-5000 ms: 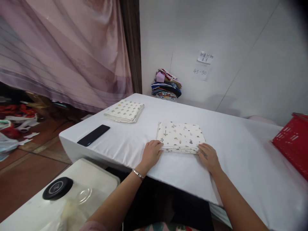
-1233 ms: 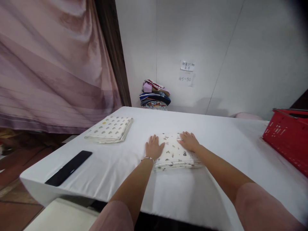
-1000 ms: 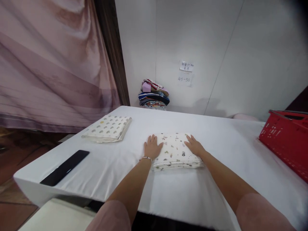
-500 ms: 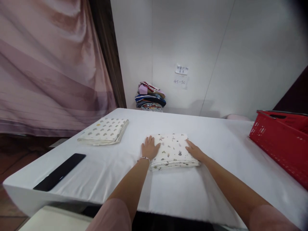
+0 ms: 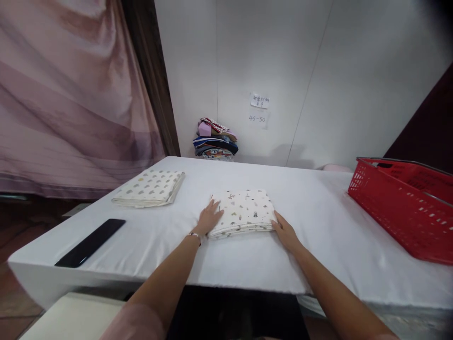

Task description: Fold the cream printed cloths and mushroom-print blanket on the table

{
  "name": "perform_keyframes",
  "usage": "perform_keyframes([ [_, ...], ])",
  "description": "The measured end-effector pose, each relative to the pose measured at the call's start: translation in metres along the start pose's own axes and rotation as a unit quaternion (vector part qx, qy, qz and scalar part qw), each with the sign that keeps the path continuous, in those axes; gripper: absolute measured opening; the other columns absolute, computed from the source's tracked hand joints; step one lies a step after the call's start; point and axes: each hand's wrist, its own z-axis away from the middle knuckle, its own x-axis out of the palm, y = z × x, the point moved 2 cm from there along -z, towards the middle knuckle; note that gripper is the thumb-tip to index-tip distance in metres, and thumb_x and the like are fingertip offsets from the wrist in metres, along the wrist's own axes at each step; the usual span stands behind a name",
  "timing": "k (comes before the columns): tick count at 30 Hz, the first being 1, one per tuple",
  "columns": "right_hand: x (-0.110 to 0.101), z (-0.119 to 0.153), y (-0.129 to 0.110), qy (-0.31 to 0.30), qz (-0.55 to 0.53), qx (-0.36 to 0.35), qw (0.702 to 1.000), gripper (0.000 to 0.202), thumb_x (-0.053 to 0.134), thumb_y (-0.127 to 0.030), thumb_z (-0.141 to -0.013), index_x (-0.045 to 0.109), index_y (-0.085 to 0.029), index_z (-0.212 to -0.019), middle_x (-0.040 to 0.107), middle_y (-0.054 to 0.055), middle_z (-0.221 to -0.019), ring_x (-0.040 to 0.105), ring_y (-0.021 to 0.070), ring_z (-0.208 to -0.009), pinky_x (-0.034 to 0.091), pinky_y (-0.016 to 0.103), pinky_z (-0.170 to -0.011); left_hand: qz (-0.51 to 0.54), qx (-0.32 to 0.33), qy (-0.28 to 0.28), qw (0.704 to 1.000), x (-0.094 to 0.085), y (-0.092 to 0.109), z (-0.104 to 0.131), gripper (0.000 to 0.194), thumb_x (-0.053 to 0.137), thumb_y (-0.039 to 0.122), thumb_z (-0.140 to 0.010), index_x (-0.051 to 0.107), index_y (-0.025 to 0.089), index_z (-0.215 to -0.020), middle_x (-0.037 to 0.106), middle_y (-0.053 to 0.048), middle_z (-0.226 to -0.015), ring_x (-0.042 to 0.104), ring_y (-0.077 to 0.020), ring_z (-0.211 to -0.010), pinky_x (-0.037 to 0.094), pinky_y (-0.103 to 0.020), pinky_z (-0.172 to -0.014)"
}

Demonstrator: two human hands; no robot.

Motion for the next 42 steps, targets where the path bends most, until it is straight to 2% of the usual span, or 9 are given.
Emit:
perform_keyframes([
  [4, -0.002, 0.009, -0.002, 0.057, 0.047, -0.032, 0.997, 0.053, 0.041, -0.049, -0.087, 0.046, -0.023, -0.133, 0.028, 0.004, -0.148, 0.028, 0.0206, -0.134, 0.029, 0.038, -0.109, 0.062, 0.018, 0.055, 0.996, 0.001, -0.014, 0.046, 0.048, 0.036, 0.045, -0.088, 0.05, 0.022, -0.128, 0.034, -0.003, -0.146, 0.038, -0.0188, -0.13, 0.029, -0.033, -0.109],
  [7, -0.004, 0.015, -0.007, 0.079, 0.118, -0.126, 0.982, 0.046, 0.038, -0.042, -0.089, 0.051, -0.022, -0.128, 0.031, 0.005, -0.146, 0.029, 0.0218, -0.133, 0.03, 0.041, -0.109, 0.059, 0.062, 0.106, 0.991, 0.002, -0.017, 0.078, 0.044, 0.038, 0.045, -0.088, 0.055, 0.022, -0.122, 0.038, -0.003, -0.143, 0.038, -0.0182, -0.129, 0.032, -0.034, -0.108],
  [10, -0.004, 0.022, -0.01, 0.058, 0.208, -0.245, 0.945, 0.041, 0.039, -0.031, -0.088, 0.053, -0.021, -0.125, 0.04, 0.007, -0.141, 0.03, 0.0238, -0.133, 0.028, 0.045, -0.109, -0.01, 0.152, 0.127, 0.98, 0.002, -0.011, 0.1, 0.044, 0.05, 0.043, -0.083, 0.055, 0.023, -0.122, 0.037, -0.005, -0.144, 0.033, -0.021, -0.132, 0.032, -0.037, -0.109],
  [12, -0.002, 0.026, -0.011, 0.012, 0.261, -0.283, 0.923, 0.044, 0.04, -0.024, -0.085, 0.05, -0.021, -0.128, 0.045, 0.008, -0.137, 0.032, 0.0246, -0.131, 0.027, 0.048, -0.108, -0.072, 0.203, 0.122, 0.969, 0.001, -0.005, 0.107, 0.045, 0.055, 0.038, -0.081, 0.053, 0.024, -0.124, 0.038, -0.005, -0.143, 0.033, -0.0224, -0.132, 0.032, -0.039, -0.108],
  [20, -0.01, 0.02, -0.028, -0.09, 0.403, -0.281, 0.866, 0.052, 0.033, -0.008, -0.082, 0.046, -0.02, -0.131, 0.05, 0.008, -0.132, 0.04, 0.0199, -0.124, 0.019, 0.049, -0.109, -0.217, 0.228, 0.048, 0.948, -0.014, 0.017, 0.096, 0.042, 0.045, 0.019, -0.085, 0.049, 0.027, -0.126, 0.055, -0.005, -0.125, 0.047, -0.022, -0.117, 0.027, -0.045, -0.105],
  [26, -0.011, 0.001, -0.033, -0.117, 0.454, -0.32, 0.824, 0.059, 0.03, 0.0, -0.079, 0.041, -0.017, -0.134, 0.055, 0.011, -0.124, 0.046, 0.0212, -0.117, 0.02, 0.048, -0.107, -0.291, 0.281, 0.03, 0.914, -0.014, 0.026, 0.089, 0.059, 0.032, 0.0, -0.078, 0.041, 0.023, -0.132, 0.057, -0.009, -0.113, 0.05, -0.0222, -0.106, 0.027, -0.043, -0.102],
  [31, -0.005, -0.007, -0.034, -0.123, 0.461, -0.331, 0.814, 0.059, 0.03, 0.0, -0.077, 0.042, -0.017, -0.133, 0.057, 0.011, -0.122, 0.049, 0.0214, -0.111, 0.022, 0.045, -0.105, -0.298, 0.272, 0.027, 0.915, -0.01, 0.028, 0.085, 0.06, 0.033, 0.0, -0.076, 0.041, 0.023, -0.131, 0.055, -0.009, -0.107, 0.049, -0.0231, -0.099, 0.032, -0.041, -0.094],
  [37, -0.005, -0.002, -0.034, -0.106, 0.456, -0.309, 0.828, 0.066, 0.033, 0.001, -0.073, 0.039, -0.019, -0.136, 0.056, 0.009, -0.123, 0.049, 0.0208, -0.112, 0.022, 0.045, -0.106, -0.274, 0.269, 0.041, 0.923, -0.009, 0.024, 0.085, 0.057, 0.033, 0.001, -0.077, 0.041, 0.023, -0.13, 0.055, -0.01, -0.103, 0.049, -0.023, -0.095, 0.034, -0.04, -0.089],
  [42, -0.003, 0.008, -0.037, -0.054, 0.469, -0.328, 0.818, 0.07, 0.033, 0.002, -0.072, 0.035, -0.019, -0.139, 0.037, 0.01, -0.142, 0.029, 0.024, -0.132, 0.017, 0.049, -0.107, -0.268, 0.276, 0.056, 0.922, -0.013, 0.021, 0.082, 0.055, 0.033, 0.002, -0.078, 0.043, 0.021, -0.129, 0.057, -0.009, -0.099, 0.051, -0.0221, -0.091, 0.035, -0.039, -0.087],
])
